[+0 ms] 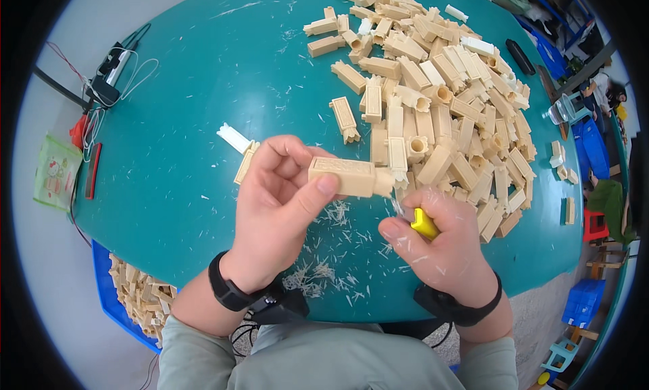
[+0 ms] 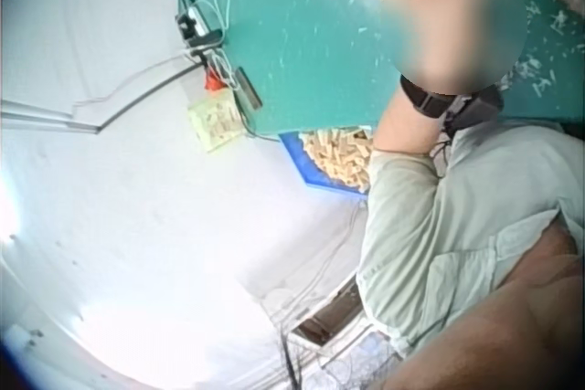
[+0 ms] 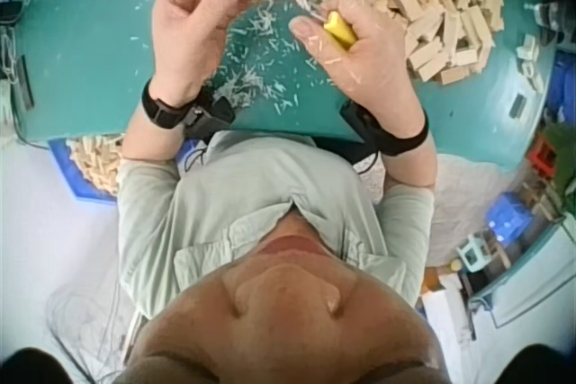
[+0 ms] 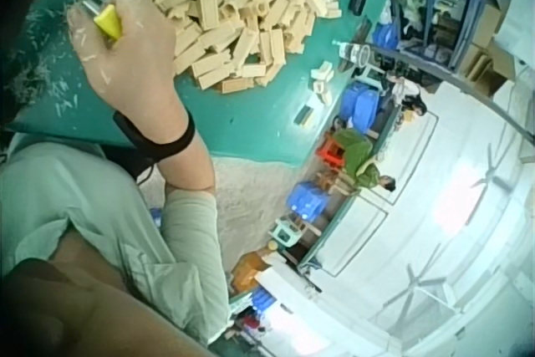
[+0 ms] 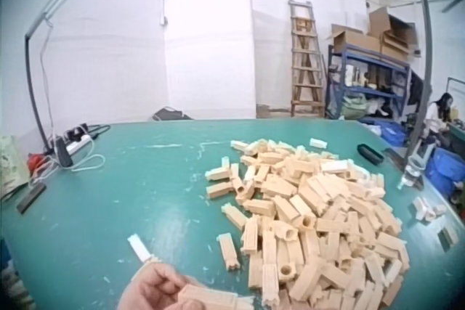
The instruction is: The person uses a small yellow-handled carving knife to trim and shape small rectangular wooden blocks. They hold each block in their left hand and carefully shave off edges and corners with the knife in their right hand, creating wood shavings. The person works on a green table covered with a large pile of similar wooden pieces.
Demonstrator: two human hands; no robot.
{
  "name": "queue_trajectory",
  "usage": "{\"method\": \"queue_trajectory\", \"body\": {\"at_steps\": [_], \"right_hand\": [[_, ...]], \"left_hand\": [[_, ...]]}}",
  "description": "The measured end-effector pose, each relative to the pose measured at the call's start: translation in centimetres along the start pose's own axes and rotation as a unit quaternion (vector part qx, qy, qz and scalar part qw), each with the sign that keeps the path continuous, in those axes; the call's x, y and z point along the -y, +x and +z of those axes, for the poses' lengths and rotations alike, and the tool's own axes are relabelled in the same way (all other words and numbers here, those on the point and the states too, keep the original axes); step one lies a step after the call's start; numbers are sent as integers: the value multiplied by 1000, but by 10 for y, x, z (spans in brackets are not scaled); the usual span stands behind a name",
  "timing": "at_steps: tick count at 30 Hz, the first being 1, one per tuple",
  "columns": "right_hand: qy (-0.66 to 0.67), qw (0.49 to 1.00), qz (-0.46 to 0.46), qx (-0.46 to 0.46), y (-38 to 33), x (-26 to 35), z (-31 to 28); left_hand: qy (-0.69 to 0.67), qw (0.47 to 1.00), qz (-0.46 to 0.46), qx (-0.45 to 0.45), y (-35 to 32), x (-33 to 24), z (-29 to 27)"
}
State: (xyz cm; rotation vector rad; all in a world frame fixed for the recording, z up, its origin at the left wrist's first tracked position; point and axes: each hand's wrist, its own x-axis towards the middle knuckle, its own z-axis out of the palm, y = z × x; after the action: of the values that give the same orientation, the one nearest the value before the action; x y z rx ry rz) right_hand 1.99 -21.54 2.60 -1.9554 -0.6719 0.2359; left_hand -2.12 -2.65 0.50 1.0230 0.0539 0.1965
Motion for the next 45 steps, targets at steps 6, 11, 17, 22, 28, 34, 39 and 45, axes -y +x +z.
{"method": "queue_trajectory", "body": {"at_steps": [6,11,17,22,28,34,39,45], "right_hand": [[22,998,-32,-40,-1,-6,1],[36,999,-32,-21,-2,-6,0],[39,999,-21,-12,-2,-5,0],[26,999,-26,-18,-1,-3,0],[23,1000,-6,0,-3,-2,0],[6,1000,-16,15,-3,2,-2],[-7,1000,-29,4,-2,-1,0],[9,1000,-10,-24,-2,-5,-1]], "left_hand": [[19,984,-117,134,-4,-6,0],[153,960,-56,228,-4,-8,0],[166,961,-30,218,-7,-3,-3],[131,971,-26,200,-8,-2,0],[70,978,-50,192,-8,-3,1],[49,976,-76,198,-3,-1,-5],[224,967,-38,111,-3,-6,-4],[806,577,130,7,20,-13,-27]]}}
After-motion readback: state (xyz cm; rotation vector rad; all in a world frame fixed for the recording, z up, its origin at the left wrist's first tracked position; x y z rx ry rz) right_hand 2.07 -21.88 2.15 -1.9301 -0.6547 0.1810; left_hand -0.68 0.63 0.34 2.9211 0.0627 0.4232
